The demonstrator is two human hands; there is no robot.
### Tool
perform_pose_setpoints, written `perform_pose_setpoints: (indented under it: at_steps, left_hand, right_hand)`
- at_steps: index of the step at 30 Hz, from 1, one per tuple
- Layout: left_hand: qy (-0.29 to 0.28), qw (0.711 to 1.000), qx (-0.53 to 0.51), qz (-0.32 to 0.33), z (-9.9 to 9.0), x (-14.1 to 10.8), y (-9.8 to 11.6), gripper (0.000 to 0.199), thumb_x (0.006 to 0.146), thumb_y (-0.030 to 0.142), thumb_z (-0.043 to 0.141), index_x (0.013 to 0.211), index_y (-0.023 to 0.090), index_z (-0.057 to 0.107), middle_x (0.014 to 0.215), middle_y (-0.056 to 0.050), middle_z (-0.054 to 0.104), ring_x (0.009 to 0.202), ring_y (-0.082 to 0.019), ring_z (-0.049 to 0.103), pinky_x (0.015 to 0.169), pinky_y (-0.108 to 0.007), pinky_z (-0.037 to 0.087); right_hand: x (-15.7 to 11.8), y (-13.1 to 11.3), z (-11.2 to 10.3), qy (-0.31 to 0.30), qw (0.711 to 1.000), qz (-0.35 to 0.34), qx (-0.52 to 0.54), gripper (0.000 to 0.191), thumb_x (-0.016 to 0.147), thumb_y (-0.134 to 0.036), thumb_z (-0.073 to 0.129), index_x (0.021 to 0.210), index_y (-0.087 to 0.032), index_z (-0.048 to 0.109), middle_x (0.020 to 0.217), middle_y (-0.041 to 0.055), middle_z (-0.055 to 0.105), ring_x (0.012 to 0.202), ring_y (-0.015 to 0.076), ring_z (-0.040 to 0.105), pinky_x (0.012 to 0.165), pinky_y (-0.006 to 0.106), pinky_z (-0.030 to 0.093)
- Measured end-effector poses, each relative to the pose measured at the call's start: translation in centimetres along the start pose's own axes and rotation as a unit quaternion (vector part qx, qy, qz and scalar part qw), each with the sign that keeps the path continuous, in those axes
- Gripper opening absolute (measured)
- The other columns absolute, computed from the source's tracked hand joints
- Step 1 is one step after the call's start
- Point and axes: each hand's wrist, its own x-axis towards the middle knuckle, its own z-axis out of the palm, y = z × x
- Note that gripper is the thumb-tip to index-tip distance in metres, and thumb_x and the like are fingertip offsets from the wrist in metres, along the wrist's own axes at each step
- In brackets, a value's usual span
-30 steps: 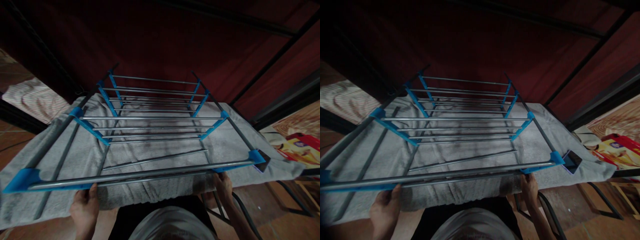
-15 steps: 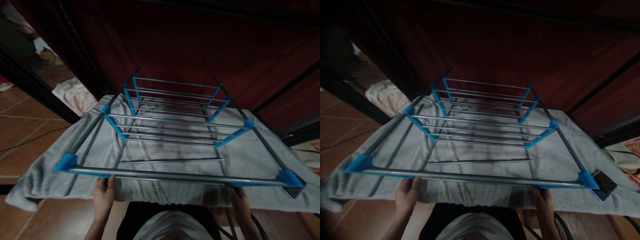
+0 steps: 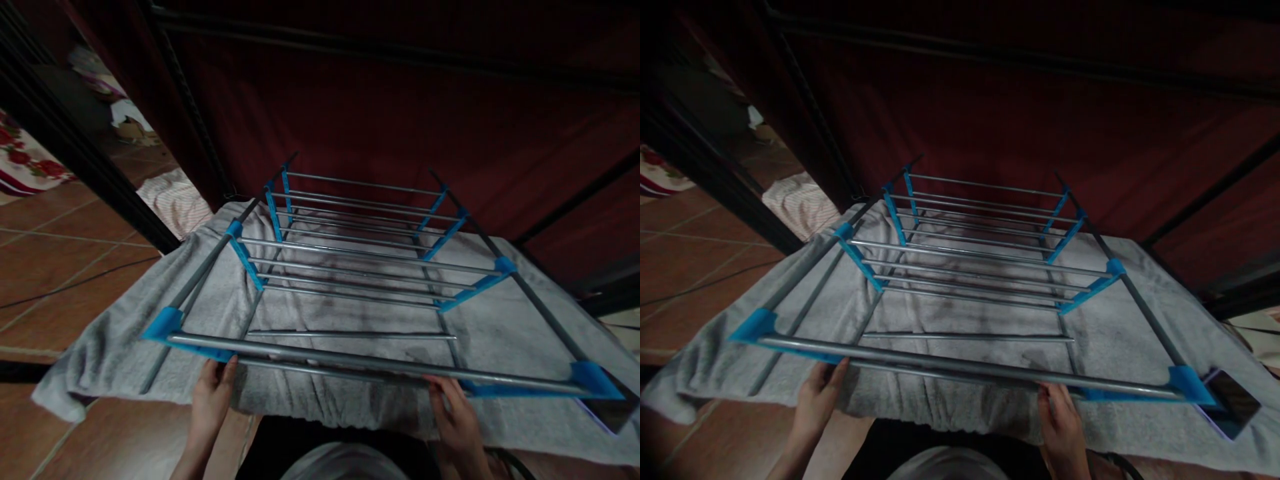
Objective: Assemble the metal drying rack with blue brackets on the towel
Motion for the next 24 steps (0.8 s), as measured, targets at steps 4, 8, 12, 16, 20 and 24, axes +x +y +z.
perform_pose_setpoints:
  at_steps: [4,8,12,16,20,24]
  left_hand:
    - [-0.011,1.000,-0.005,0.018,0.0,0.0,-0.1,0.045,0.077,0.061,0.053,0.087,0.019,0.064,0.084,-0.009,0.070,0.084,-0.027,0.066,0.077,-0.040,0.053]
    - [-0.004,0.999,-0.005,0.047,0.3,-0.1,-0.7,0.041,0.081,0.058,0.052,0.090,0.020,0.063,0.090,-0.009,0.070,0.090,-0.028,0.066,0.086,-0.043,0.053]
    - [0.010,0.998,-0.001,0.058,0.7,-0.3,-1.2,0.037,0.084,0.054,0.051,0.091,0.020,0.063,0.094,-0.010,0.069,0.096,-0.028,0.065,0.091,-0.044,0.051]
    - [0.011,0.998,-0.011,0.062,1.1,-0.6,-1.4,0.035,0.089,0.051,0.049,0.095,0.019,0.063,0.099,-0.012,0.068,0.104,-0.030,0.063,0.097,-0.048,0.048]
    - [0.015,0.997,-0.019,0.077,1.3,-0.9,-1.5,0.033,0.092,0.046,0.049,0.102,0.019,0.064,0.106,-0.013,0.067,0.109,-0.030,0.061,0.101,-0.049,0.046]
    - [0.029,0.996,-0.014,0.079,1.3,-1.2,-1.3,0.032,0.093,0.044,0.048,0.102,0.018,0.065,0.108,-0.014,0.067,0.109,-0.030,0.061,0.101,-0.048,0.046]
  right_hand:
    - [4.7,-2.3,3.7,-0.069,0.984,-0.153,-0.057,0.035,0.097,-0.027,0.040,0.125,-0.027,0.062,0.128,0.0079,0.063,0.120,0.0273,0.058,0.102,0.051,0.050]
    - [7.4,-3.5,7.1,-0.125,0.957,-0.232,-0.119,0.039,0.095,-0.020,0.041,0.128,-0.029,0.060,0.124,0.0066,0.063,0.115,0.0278,0.059,0.099,0.051,0.049]
    - [8.2,-3.7,9.1,-0.139,0.947,-0.248,-0.149,0.033,0.095,-0.019,0.043,0.117,-0.030,0.065,0.108,0.0071,0.066,0.103,0.0293,0.060,0.094,0.051,0.049]
    - [8.2,-3.4,9.5,-0.157,0.945,-0.251,-0.142,0.029,0.097,-0.022,0.039,0.109,-0.029,0.065,0.101,0.0069,0.065,0.097,0.0282,0.061,0.087,0.048,0.051]
    - [7.8,-3.1,8.7,-0.146,0.946,-0.250,-0.147,0.030,0.098,-0.025,0.039,0.114,-0.025,0.063,0.111,0.0087,0.063,0.098,0.0279,0.061,0.087,0.047,0.052]
    - [7.5,-3.2,7.4,-0.152,0.945,-0.252,-0.142,0.033,0.098,-0.027,0.035,0.117,-0.024,0.062,0.111,0.0100,0.063,0.099,0.0282,0.062,0.089,0.049,0.051]
